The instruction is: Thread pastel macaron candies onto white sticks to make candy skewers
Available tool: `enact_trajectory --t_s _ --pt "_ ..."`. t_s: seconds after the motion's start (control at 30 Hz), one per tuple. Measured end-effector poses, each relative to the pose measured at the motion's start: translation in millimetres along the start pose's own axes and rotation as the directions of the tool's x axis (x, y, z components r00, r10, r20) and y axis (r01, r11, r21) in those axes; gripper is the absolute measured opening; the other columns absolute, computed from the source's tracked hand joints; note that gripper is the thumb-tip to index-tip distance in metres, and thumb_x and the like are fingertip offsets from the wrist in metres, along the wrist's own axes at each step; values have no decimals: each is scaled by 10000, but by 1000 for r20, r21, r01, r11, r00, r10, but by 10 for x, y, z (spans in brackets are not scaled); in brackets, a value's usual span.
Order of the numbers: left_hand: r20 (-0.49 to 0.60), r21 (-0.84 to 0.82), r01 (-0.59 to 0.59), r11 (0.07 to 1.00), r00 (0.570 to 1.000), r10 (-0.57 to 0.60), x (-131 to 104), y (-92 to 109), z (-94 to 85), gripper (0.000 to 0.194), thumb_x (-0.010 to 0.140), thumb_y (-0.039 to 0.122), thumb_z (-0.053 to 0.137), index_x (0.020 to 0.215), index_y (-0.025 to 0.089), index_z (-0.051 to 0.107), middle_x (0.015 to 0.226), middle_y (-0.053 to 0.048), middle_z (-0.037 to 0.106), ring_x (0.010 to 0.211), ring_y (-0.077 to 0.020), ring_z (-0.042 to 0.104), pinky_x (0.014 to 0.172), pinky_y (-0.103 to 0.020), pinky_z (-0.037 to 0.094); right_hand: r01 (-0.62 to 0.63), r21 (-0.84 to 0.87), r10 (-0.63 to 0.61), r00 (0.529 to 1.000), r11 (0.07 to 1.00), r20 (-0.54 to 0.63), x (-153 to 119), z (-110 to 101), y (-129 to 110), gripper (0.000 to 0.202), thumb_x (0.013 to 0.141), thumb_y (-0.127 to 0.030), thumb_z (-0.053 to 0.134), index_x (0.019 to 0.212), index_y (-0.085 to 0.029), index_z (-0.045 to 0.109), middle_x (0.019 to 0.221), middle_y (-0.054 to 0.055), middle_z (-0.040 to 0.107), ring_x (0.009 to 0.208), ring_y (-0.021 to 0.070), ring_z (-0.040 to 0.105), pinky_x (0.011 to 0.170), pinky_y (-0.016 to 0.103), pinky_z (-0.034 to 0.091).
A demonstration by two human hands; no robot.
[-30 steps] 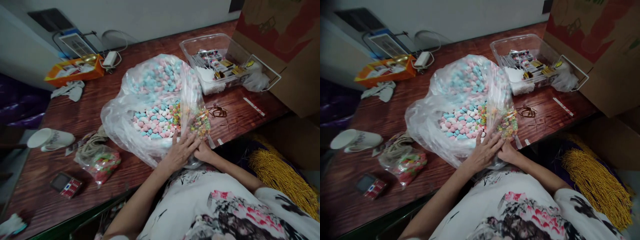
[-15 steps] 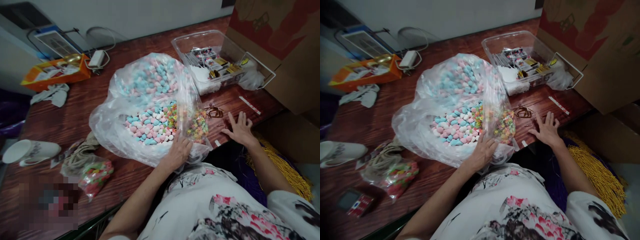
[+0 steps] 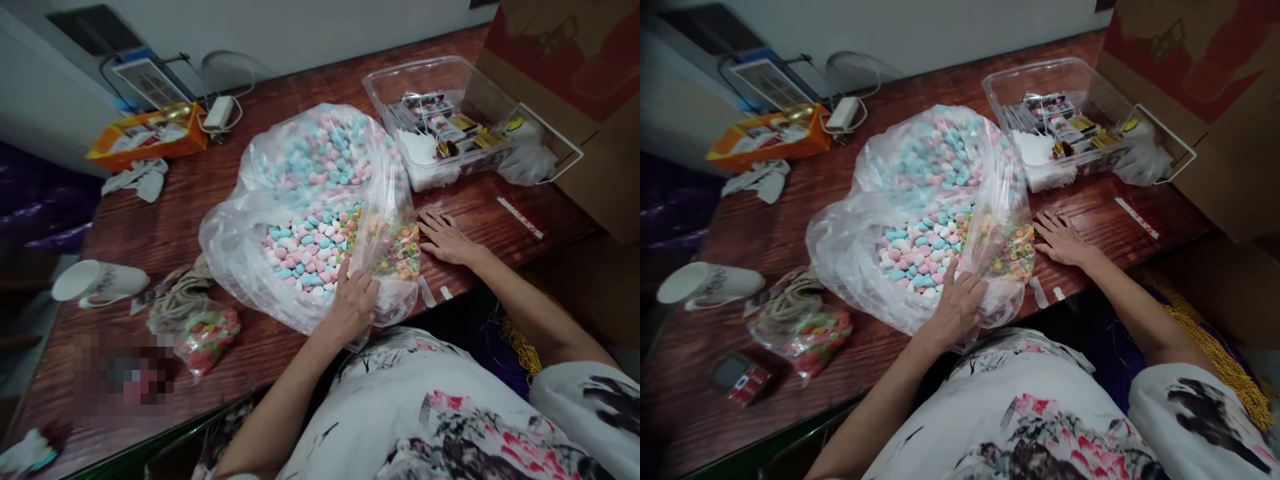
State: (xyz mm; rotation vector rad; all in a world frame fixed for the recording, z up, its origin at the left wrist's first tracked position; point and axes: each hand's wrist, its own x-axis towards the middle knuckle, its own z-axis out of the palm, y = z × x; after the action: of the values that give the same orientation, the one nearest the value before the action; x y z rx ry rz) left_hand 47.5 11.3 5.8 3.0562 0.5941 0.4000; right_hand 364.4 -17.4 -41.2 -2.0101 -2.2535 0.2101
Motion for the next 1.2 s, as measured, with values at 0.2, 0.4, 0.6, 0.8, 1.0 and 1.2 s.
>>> enact_trajectory --t_s 0.2,0.4,0.6,0.8,1.0,1.2 --pt "44 -53 -134 990 990 136 95 282 193 207 770 77 534 947 150 612 871 -61 635 920 -234 589 1207 -650 180 23 438 78 974 898 -211 -5 -129 303 437 902 -477 547 1242 -235 676 1432 98 560 1326 275 519 1100 467 412" --pt "12 -120 -203 972 978 206 227 507 430 212 897 117 496 1062 109 630 1092 -138 657 1089 -243 593 1220 -611 206 -340 397 463 843 853 -274 519 -189 497 364 856 -326 534 1117 -159 725 1105 118 727 978 252 656 907 391 513" --pt "-46 -152 -307 940 952 304 193 657 476 287 939 163 479 1175 119 637 1232 -168 632 1165 -244 589 1218 -555 240 -414 -41 399 895 909 -201 732 -155 432 354 852 -250 461 1088 -170 712 1173 147 671 1084 309 581 906 458 422" --pt "-78 -129 -115 985 991 105 -294 392 93 624 912 461 571 1484 281 401 1534 -178 377 1478 -389 266 1186 -652 186 -338 -89 301 910 937 -286 547 -367 375 283 811 -190 481 962 -127 712 1042 208 692 969 322 605 832 461 408" --pt "60 -74 136 988 989 -132 -762 3 6 667 898 647 488 1372 178 504 1239 -156 592 1305 -350 453 1176 -728 51 142 45 -76 737 989 -671 96 -760 -574 162 844 -210 561 935 -209 695 868 80 717 851 235 650 794 356 508" --pt "12 -24 231 973 973 -231 -1085 -43 71 406 887 326 608 1279 221 597 1022 -82 579 1059 -254 525 1181 -668 201 560 -132 -569 822 818 -35 13 -445 -1662 257 851 -115 530 1004 -226 705 1170 93 679 1148 281 544 941 471 366"
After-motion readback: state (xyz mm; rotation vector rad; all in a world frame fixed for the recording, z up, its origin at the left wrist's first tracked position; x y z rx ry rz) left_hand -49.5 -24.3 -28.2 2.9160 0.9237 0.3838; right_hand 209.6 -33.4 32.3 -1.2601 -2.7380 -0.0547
